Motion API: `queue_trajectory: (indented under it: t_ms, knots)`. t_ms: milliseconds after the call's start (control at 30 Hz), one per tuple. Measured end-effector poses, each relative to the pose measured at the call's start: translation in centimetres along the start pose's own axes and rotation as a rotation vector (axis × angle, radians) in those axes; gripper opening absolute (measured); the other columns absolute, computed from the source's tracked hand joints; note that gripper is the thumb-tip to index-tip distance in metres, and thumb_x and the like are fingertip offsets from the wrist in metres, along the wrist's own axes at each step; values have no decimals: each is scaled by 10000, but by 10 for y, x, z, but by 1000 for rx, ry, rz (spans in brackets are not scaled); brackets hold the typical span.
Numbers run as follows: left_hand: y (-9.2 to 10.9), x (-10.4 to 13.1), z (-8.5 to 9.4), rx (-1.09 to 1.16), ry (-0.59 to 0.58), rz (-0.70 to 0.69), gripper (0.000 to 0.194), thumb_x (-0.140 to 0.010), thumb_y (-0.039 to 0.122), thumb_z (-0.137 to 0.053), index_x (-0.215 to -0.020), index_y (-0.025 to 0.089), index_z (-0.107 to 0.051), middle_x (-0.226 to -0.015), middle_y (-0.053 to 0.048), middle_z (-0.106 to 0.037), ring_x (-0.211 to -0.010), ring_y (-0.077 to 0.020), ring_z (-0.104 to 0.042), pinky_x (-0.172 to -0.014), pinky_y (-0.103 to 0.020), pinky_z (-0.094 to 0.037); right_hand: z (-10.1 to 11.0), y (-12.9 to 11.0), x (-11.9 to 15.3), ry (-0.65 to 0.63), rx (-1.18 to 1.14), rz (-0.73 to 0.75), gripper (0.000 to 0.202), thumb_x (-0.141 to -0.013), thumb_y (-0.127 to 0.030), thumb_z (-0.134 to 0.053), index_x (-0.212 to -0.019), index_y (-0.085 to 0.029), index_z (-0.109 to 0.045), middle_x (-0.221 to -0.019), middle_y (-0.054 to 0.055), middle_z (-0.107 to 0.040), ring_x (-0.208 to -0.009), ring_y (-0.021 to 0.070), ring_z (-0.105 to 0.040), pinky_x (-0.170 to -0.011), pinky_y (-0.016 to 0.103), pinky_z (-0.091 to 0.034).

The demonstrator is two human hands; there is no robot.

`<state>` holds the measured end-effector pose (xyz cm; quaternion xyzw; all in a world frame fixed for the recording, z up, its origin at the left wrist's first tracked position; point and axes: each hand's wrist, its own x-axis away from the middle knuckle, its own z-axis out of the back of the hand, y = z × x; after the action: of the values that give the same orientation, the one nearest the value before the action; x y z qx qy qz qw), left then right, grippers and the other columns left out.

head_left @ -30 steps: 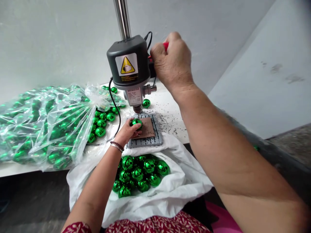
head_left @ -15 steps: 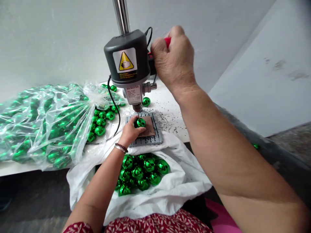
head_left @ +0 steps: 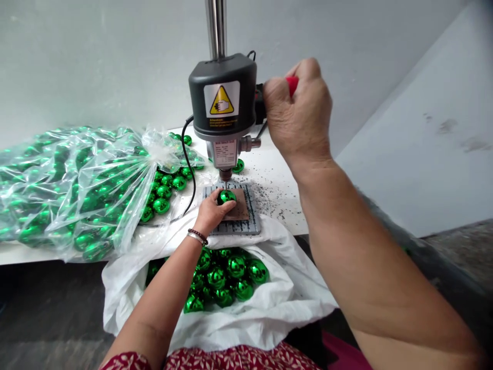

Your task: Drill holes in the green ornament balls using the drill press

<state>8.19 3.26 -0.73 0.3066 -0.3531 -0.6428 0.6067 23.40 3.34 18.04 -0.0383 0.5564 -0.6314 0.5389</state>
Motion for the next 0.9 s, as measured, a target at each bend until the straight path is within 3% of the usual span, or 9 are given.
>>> queue_trajectory:
  t_ms: [267, 567, 900]
  knots:
    - [-5, -2, -5, -45, 4, -1, 543, -769, 405, -725, -1267, 199, -659, -1066, -65, -743, -969, -233, -670, -877, -326, -500, -1, 18, 23, 87, -19, 66, 164, -893, -237, -521, -808, -168, -400, -710, -78, -368, -665, 23, -318, -796, 210, -343]
    - [-3, 2, -4, -71, -10, 11, 557, -791, 387, -712, -1311, 201, -636, -1106, -72, -739, -1008, -238, -663, -905, -326, -490, -5, 48, 49, 251, 0, 299, 149, -862, -298, -485, -797, -171, -440, -700, -57, -458, -627, 23, -379, -640, 181, -354]
    - [-4, 2, -4, -43, -2, 2, 517, -780, 402, -720, -1259, 219, -655, -1060, -57, -736, -971, -229, -652, -879, -317, -490, -6, 54, 72, 243, 65, 222, 211, -902, -414, -455, -833, -215, -458, -770, 8, -515, -717, 101, -521, -693, 276, -456]
